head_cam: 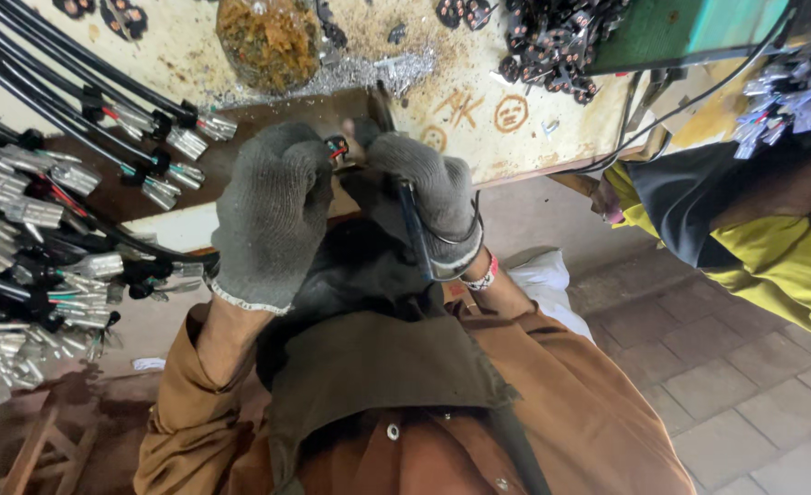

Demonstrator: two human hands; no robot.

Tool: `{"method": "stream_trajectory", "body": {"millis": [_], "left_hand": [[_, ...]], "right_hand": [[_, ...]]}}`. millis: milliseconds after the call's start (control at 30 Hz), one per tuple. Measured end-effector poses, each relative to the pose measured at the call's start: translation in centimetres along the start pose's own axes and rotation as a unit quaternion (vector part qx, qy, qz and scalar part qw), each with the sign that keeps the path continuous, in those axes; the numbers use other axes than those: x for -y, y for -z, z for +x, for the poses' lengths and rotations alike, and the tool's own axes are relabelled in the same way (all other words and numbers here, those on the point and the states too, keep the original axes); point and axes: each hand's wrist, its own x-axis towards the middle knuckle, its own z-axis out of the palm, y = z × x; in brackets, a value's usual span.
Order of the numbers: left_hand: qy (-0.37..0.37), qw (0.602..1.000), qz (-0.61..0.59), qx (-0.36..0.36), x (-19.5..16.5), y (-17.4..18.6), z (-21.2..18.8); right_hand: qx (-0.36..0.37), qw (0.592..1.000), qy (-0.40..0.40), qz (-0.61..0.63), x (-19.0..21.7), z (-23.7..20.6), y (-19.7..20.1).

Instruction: The person solders electrical wires to connector plugs at a workbench. They hold a wire in one hand and a soldering iron in the other, apply solder, dip the iron in a rosin container, and set finished connectors aside while picking up new ones.

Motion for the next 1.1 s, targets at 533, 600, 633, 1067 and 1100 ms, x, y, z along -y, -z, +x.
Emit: {"method": "stream_trajectory", "body": {"millis": [533,600,633,1067,1100], "left_hand": [[-0.024,0.999,0.029,0.011,0.3,-0.4,0.2],[-0.012,0.999,0.031,0.010,0.2,-0.5,0.1],[-0.005,0.999,0.033,0.010,0.2,-0.6,0.0],[-0.009,0.998,0.055,-0.003,0.6,-1.5,-0.2],[-0.014,0.998,0.060,-0.001,0.7,-1.6,-0.2]], "right_hand": [[0.002,0.991,0.033,0.129,1.2,1.2,1.9],[-0.007,0.994,0.065,0.092,0.5,0.5,2.4],[-0.012,0.994,0.081,0.075,0.0,0.1,2.6],[0.031,0.988,0.153,0.013,-0.7,-0.4,2.4],[0.058,0.987,0.149,0.015,-0.6,-0.2,2.5]]}}
